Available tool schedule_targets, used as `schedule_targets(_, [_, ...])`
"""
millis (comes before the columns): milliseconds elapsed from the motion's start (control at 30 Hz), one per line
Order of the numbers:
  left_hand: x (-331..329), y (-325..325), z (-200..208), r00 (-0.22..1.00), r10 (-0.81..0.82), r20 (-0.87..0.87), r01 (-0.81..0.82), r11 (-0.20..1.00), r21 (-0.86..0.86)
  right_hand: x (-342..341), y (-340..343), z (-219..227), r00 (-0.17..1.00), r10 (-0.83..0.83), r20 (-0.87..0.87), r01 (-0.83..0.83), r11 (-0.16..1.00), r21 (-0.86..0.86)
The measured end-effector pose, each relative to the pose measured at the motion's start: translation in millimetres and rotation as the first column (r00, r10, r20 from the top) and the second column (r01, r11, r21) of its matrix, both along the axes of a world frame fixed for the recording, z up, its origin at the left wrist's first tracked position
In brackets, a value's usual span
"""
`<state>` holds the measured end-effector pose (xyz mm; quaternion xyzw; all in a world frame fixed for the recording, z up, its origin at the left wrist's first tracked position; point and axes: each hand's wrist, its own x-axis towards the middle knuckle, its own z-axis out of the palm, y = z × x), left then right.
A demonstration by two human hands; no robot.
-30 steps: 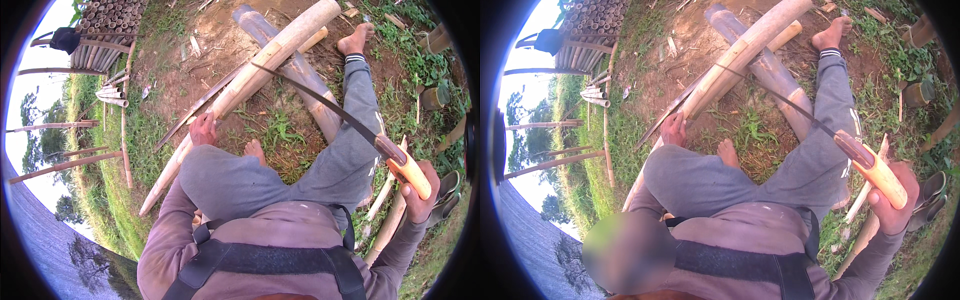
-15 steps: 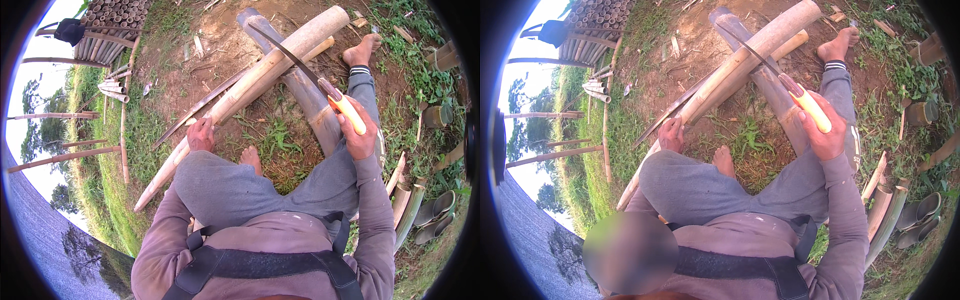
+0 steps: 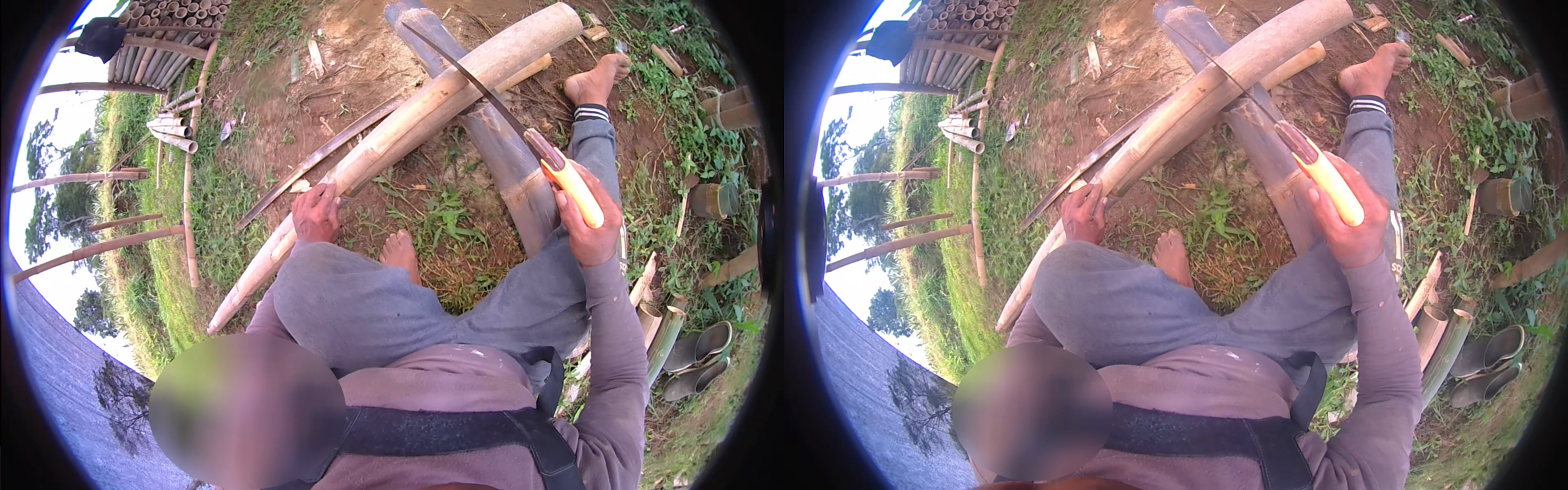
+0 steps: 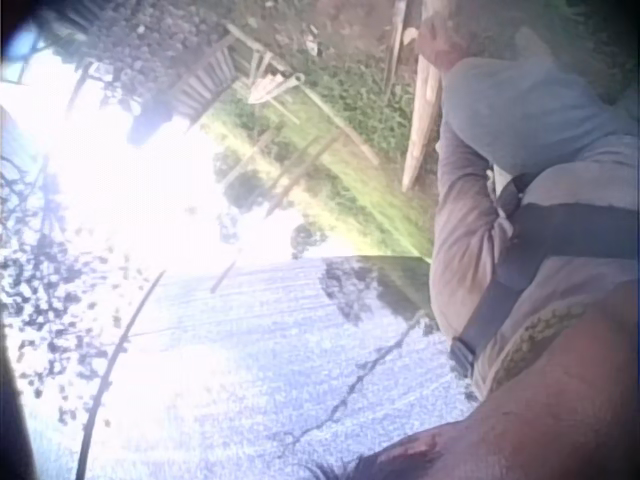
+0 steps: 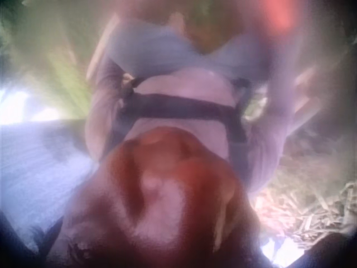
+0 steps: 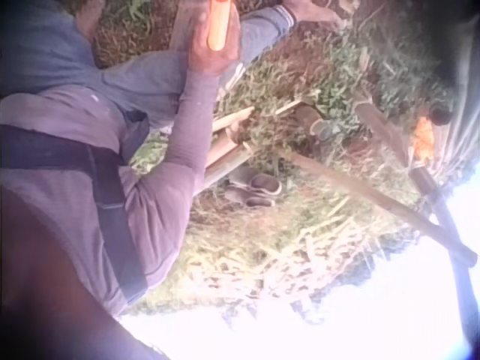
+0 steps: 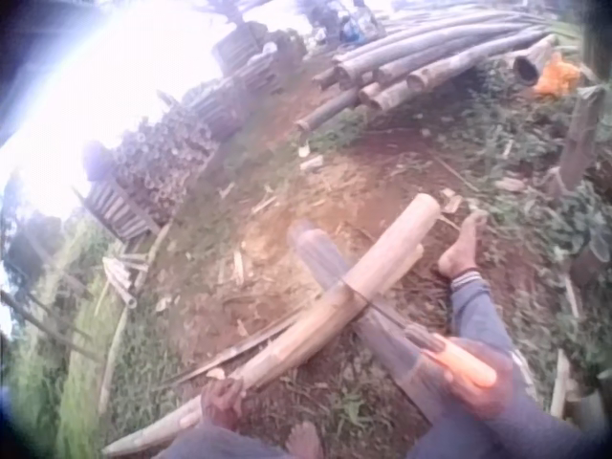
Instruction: The person sits on the ground and uses a hand saw to cut long bamboo poles into shorter sections. The person positions each pole on a support, saws through it, and then moves the cut pieces aside.
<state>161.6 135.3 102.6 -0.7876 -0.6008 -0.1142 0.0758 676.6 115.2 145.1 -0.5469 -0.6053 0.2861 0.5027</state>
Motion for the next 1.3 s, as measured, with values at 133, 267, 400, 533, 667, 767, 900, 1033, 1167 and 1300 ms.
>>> schedule_targets(133, [-1,2,-6,1.0,-0.014,0.013,0.013,1.0,0.023,4,-7,-4,0.998,0.009,-0.066,-0.011,1.0,-0.023])
schedule_targets(267, [-7,2,-9,0.999,-0.039,-0.005,0.039,0.998,0.038,-23,38,-8,0.994,-0.019,-0.105,0.011,0.997,-0.075])
schedule_targets(400, [-14,-10,-9,1.0,-0.027,-0.006,0.027,0.998,0.054,-14,7,-1,0.996,0.02,-0.092,-0.021,1.0,-0.007])
schedule_targets(533, [-4,8,-9,0.996,-0.086,0.034,0.085,0.996,0.036,-4,-23,-12,0.992,-0.051,-0.113,0.049,0.999,-0.019])
schedule_targets(667, [-10,-4,-8,0.998,-0.062,0.006,0.062,0.997,0.043,-43,44,-17,0.992,-0.01,-0.125,0.012,1.0,0.014])
schedule_targets(767, [-8,-24,1,1.0,-0.017,-0.007,0.017,1.0,-0.008,-48,56,-11,0.98,0.014,-0.196,-0.011,1.0,0.018])
schedule_targets(900, [-23,-72,-34,0.989,-0.066,-0.134,0.036,0.976,-0.214,-50,48,-16,0.981,-0.005,-0.194,-0.007,0.998,-0.063])
schedule_targets(1033, [3,-75,-37,0.99,0.138,0.021,-0.127,0.954,-0.273,-50,47,-15,0.99,-0.001,-0.139,-0.005,0.999,-0.036])
schedule_targets(1167, [22,-21,-7,0.979,0.202,-0.023,-0.202,0.979,-0.006,-50,47,-14,0.995,0.002,-0.101,-0.008,0.998,-0.055])
schedule_targets(1300, [-12,23,-12,0.953,0.286,-0.099,-0.302,0.882,-0.362,-49,49,-18,0.997,0.01,-0.078,-0.015,0.998,-0.059])
